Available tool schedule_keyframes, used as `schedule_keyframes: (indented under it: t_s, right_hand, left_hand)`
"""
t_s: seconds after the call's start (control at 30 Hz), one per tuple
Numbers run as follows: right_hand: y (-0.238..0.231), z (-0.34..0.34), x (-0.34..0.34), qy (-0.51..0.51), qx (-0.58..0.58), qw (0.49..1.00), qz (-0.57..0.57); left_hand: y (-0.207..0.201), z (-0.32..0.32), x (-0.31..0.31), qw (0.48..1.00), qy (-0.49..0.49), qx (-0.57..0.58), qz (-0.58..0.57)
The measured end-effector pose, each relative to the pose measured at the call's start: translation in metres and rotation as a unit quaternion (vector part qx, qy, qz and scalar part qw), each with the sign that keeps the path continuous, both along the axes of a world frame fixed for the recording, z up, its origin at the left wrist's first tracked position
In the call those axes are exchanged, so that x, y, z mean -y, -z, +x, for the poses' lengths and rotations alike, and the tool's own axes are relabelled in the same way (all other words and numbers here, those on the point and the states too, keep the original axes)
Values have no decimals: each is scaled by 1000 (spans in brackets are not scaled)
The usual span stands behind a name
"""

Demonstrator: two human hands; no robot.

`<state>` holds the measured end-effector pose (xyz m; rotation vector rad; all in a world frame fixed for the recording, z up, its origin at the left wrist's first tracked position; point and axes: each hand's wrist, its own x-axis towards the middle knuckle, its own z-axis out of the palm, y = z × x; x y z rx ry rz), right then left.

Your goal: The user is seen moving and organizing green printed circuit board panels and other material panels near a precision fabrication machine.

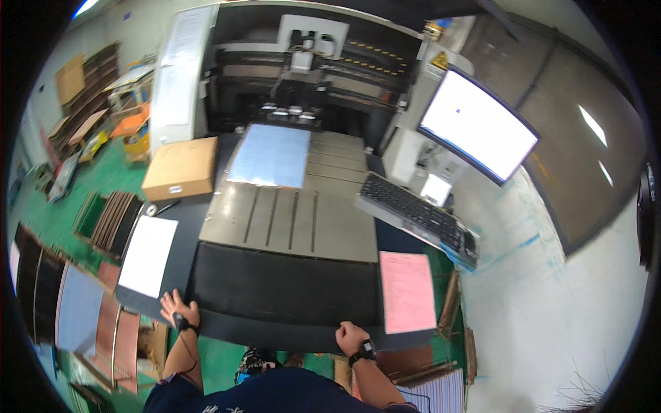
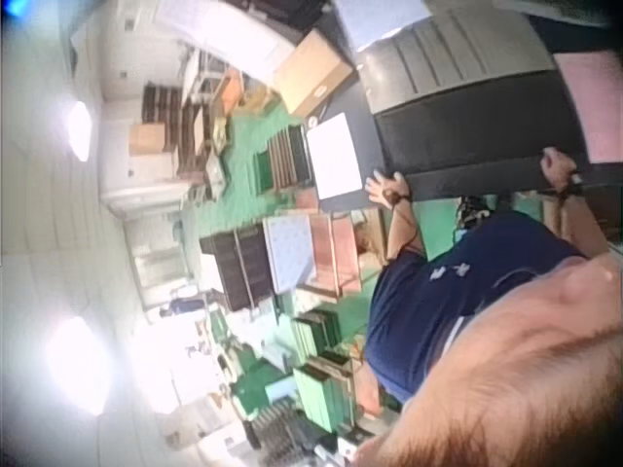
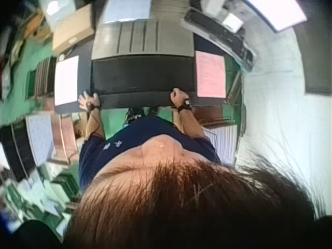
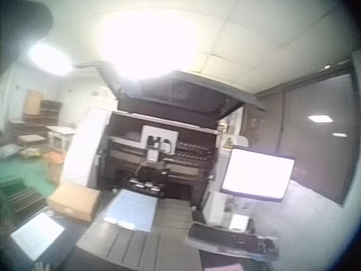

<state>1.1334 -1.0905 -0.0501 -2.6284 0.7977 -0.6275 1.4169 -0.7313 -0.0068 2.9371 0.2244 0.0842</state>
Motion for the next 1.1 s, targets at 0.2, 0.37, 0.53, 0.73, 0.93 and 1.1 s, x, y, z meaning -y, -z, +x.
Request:
schedule_keyframes:
  t_s: [0.2, 0.37, 0.53, 0.73, 0.93, 1.1]
  right_hand:
    - [-2, 2, -3, 9, -32, 999, 40]
    - [-9, 4, -4, -4, -21, 999, 38]
    - [-8, 1, -3, -12, -33, 998, 52]
    - [0, 1, -4, 0, -22, 1000, 6]
    - [2, 1, -3, -3, -11, 1000, 4]
    - [6, 1, -1, 0, -6, 1000, 12]
  left_hand:
    - [18, 1, -12, 999, -33, 2, 21]
    - [18, 3, -10, 999, -34, -4, 17]
    - [11, 0, -6, 1000, -23, -16, 2]
    - [3, -1, -5, 1000, -26, -17, -3]
    - [5, -2, -6, 1000, -23, -11, -10]
    - [5, -2, -5, 1000, -25, -10, -10]
